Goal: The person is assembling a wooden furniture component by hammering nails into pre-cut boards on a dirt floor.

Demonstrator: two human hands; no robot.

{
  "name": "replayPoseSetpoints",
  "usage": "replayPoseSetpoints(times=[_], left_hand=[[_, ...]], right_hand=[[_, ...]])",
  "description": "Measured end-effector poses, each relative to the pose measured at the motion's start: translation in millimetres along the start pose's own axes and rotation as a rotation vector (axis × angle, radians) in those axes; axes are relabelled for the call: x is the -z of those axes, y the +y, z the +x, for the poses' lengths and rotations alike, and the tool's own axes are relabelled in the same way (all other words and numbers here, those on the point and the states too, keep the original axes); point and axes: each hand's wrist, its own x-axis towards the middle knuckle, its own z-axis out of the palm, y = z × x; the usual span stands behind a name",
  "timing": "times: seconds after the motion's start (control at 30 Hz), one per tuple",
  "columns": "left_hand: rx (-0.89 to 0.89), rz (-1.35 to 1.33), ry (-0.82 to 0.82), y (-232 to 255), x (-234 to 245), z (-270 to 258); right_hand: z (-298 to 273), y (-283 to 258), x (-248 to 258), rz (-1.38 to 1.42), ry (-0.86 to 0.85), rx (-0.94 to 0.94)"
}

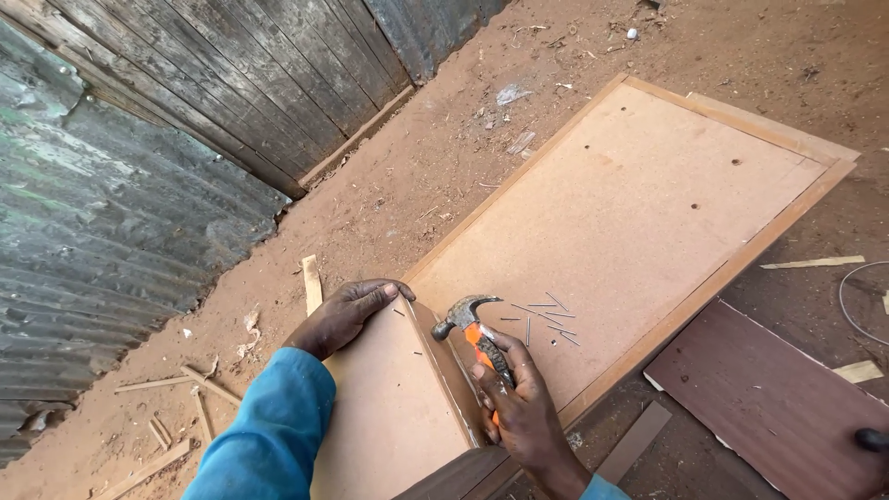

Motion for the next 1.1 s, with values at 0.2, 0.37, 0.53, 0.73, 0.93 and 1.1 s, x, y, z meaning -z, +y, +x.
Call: replayPoseSetpoints(times=[0.2, 0.37, 0.53, 0.73, 0.93, 1.1], left_hand=[[-0.068, 0.016, -0.036, -1.7, 0.6, -0.3], [-0.092, 0.076, -0.011, -4.4, 1.9, 1.0], [-0.201, 0.043, -0.02, -18.0, 1.4, 9.2], [-0.164, 0.03, 0.009, -12.9, 2.0, 0.9], [-0.209, -0.029, -0.012, -34.5, -1.5, 21.9], [-0.205, -0.03, 0.008, -37.2, -3.8, 29.3]], right_hand=[[-3.4, -1.8, -0.5, -0.027, 0.007, -0.044], [-10.4, -15.3, -5.3, -0.127, 0.023, -0.045], [-20.9, -38.0, -9.9, -0.413, 0.036, 0.154], [-23.1, -82.7, -27.8, -0.927, -0.121, 0.684], [-22.1, -90.2, -53.6, -1.142, -0.186, 0.835], [-15.9, -97.4, -65.4, -1.259, -0.097, 0.463]])
